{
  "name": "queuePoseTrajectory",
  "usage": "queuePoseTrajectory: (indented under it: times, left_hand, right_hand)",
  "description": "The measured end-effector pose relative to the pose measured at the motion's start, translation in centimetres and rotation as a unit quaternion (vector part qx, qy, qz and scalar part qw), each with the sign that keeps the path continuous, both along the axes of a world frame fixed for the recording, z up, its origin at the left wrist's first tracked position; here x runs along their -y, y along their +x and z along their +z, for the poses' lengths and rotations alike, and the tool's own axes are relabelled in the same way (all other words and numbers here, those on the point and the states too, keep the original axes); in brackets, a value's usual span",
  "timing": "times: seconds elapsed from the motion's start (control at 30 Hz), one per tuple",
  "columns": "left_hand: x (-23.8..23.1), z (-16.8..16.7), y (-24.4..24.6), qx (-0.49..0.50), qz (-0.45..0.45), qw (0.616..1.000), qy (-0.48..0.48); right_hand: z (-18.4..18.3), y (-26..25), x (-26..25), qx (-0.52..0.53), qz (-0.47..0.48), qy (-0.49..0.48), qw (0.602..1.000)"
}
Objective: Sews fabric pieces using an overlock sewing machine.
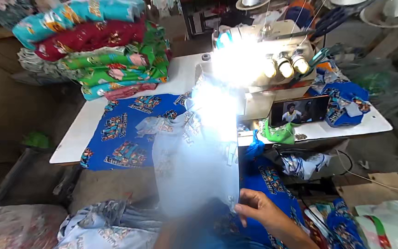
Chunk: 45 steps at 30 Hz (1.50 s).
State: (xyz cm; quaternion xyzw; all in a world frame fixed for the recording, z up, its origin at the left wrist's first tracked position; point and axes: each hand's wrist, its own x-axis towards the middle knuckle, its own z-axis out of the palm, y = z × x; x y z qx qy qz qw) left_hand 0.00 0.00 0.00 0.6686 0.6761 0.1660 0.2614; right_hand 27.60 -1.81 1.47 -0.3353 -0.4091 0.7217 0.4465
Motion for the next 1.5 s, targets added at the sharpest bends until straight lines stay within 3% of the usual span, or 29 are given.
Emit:
queuePoseTrajectory:
  times: [0.07,0.13,0.17,0.23,0.3,0.4,0.5,0.6,0.9,1.17,1.27,1.37,1.5]
  left_hand:
    - [-0.4,4.5,-1.6,0.048,0.031,0.998,-0.038]
    - [-0.2,7.6,-2.1,0.166,0.065,0.983,-0.047]
    - [0.1,7.3,-2.5,0.269,0.08,0.96,-0.01]
    - [-0.3,6.1,-2.1,0.503,0.155,0.848,0.061]
    - [-2.1,6.5,-0.9,0.568,0.281,0.767,0.099]
    - [-1.9,5.4,-1.1,0.568,0.376,0.725,0.101]
    - [0.0,4.1,-1.7,0.557,0.382,0.734,0.077]
    - [-0.4,4.8,-1.9,0.546,0.369,0.747,0.083]
    - [-7.9,7.9,-2.0,0.522,0.297,0.788,0.136]
    - [-14.2,8.3,-2.4,0.513,0.241,0.815,0.122]
    - [-15.3,8.5,-4.3,0.412,0.225,0.877,0.102]
    - [-15.2,7.6,-7.9,0.221,0.112,0.955,0.166]
    - [-14.9,8.9,-6.4,0.098,0.027,0.958,0.268]
  right_hand:
    - [-0.2,-0.2,0.7,-0.013,-0.005,-0.004,1.0]
    - [-0.5,-0.4,0.8,0.005,-0.021,-0.004,1.0]
    - [-0.6,-0.5,0.7,0.011,-0.026,-0.002,1.0]
    - [-0.7,-0.7,0.7,0.015,-0.025,0.003,1.0]
    - [-0.5,-0.6,0.9,0.02,-0.019,0.015,1.0]
    - [-0.5,0.1,1.4,0.048,-0.029,0.044,0.997]
    - [-0.6,0.7,2.4,0.082,-0.058,0.053,0.994]
    - [-0.4,0.7,2.0,0.1,-0.078,0.055,0.99]
    - [0.9,0.7,-5.2,0.147,-0.139,0.134,0.97]
    - [3.1,0.9,-11.4,0.149,-0.191,0.168,0.956]
    - [3.4,0.8,-12.8,0.14,-0.215,0.169,0.952]
    - [3.8,0.8,-13.1,0.148,-0.234,0.153,0.949]
    - [4.1,0.8,-13.2,0.155,-0.246,0.145,0.946]
